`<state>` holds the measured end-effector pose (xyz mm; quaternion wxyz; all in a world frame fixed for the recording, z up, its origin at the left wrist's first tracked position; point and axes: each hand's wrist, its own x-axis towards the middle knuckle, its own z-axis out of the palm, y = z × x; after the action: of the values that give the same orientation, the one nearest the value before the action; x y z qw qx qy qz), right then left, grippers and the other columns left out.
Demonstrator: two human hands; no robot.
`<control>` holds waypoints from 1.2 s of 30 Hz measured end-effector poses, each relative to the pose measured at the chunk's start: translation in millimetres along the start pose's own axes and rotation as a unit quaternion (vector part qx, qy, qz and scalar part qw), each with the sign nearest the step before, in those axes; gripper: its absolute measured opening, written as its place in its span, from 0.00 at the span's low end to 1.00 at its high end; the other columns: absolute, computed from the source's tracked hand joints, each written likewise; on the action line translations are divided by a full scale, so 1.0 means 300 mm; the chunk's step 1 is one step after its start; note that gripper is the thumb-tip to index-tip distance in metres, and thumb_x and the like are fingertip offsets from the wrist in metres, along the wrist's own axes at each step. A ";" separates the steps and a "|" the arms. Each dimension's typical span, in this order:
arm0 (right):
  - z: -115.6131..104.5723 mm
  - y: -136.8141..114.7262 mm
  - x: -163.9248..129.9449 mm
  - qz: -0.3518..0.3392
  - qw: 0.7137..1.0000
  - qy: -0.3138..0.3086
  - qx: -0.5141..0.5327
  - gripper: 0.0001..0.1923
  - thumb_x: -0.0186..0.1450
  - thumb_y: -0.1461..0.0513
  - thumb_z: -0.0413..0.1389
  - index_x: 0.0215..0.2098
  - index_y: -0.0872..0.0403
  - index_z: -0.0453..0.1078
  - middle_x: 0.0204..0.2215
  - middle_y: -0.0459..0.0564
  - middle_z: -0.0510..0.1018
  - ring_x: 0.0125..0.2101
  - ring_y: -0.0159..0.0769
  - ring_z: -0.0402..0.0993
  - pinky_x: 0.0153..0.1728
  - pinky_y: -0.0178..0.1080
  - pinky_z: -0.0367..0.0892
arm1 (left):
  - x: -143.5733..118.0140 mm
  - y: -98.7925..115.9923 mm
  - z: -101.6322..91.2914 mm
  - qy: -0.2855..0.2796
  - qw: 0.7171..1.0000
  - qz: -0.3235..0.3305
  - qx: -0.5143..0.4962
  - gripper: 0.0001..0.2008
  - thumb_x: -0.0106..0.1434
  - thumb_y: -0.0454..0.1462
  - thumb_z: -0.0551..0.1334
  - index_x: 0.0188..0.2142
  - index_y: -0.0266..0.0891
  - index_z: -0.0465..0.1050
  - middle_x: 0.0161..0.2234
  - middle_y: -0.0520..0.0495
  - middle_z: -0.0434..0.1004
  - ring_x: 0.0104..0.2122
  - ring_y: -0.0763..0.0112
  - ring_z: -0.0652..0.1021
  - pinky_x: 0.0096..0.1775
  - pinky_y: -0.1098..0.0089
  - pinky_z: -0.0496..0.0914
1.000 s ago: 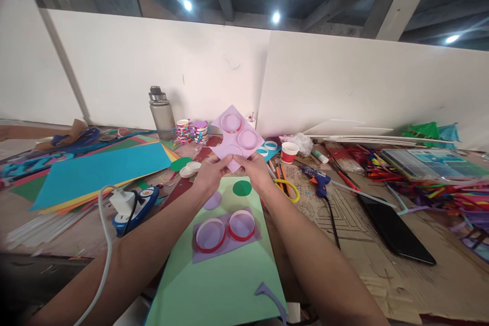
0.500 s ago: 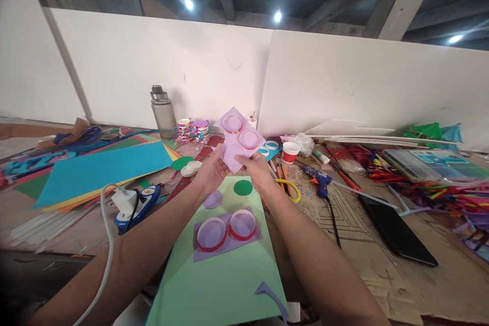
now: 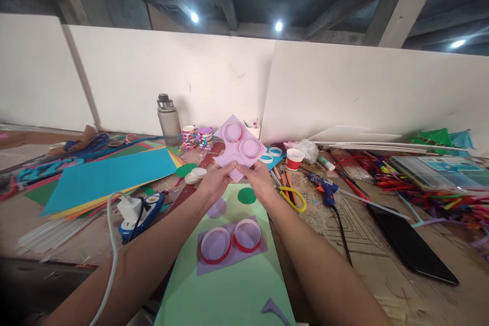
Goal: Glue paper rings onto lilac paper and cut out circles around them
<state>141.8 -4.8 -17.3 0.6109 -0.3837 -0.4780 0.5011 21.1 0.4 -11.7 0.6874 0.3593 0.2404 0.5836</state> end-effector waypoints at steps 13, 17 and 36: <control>-0.008 -0.002 -0.001 0.005 1.000 0.003 -0.023 0.18 0.45 0.51 0.70 0.28 0.53 0.74 0.24 0.45 0.77 0.25 0.33 0.68 0.28 0.38 0.61 | 0.003 0.009 -0.006 0.008 1.000 0.011 -0.009 0.19 0.39 0.34 0.78 0.32 0.34 0.78 0.34 0.42 0.83 0.44 0.57 0.81 0.48 0.60 0.74; -0.008 -0.008 -0.005 -0.001 0.999 0.026 -0.027 0.18 0.43 0.52 0.71 0.23 0.53 0.73 0.20 0.43 0.74 0.22 0.30 0.63 0.26 0.37 0.59 | 0.005 0.008 -0.008 0.019 0.999 0.013 -0.024 0.20 0.37 0.33 0.78 0.32 0.34 0.78 0.35 0.43 0.83 0.44 0.57 0.80 0.49 0.60 0.73; -0.020 -0.001 0.000 -0.025 0.996 0.035 -0.074 0.16 0.46 0.51 0.68 0.24 0.53 0.72 0.18 0.42 0.72 0.21 0.30 0.60 0.26 0.37 0.57 | 0.003 0.007 -0.006 0.017 1.000 -0.013 -0.015 0.20 0.43 0.33 0.77 0.38 0.35 0.78 0.38 0.42 0.83 0.43 0.59 0.81 0.47 0.60 0.75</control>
<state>147.6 -4.8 -18.4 0.6091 -0.4331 -0.5018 0.4354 18.5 1.8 -11.1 0.6961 0.3356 0.2479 0.5842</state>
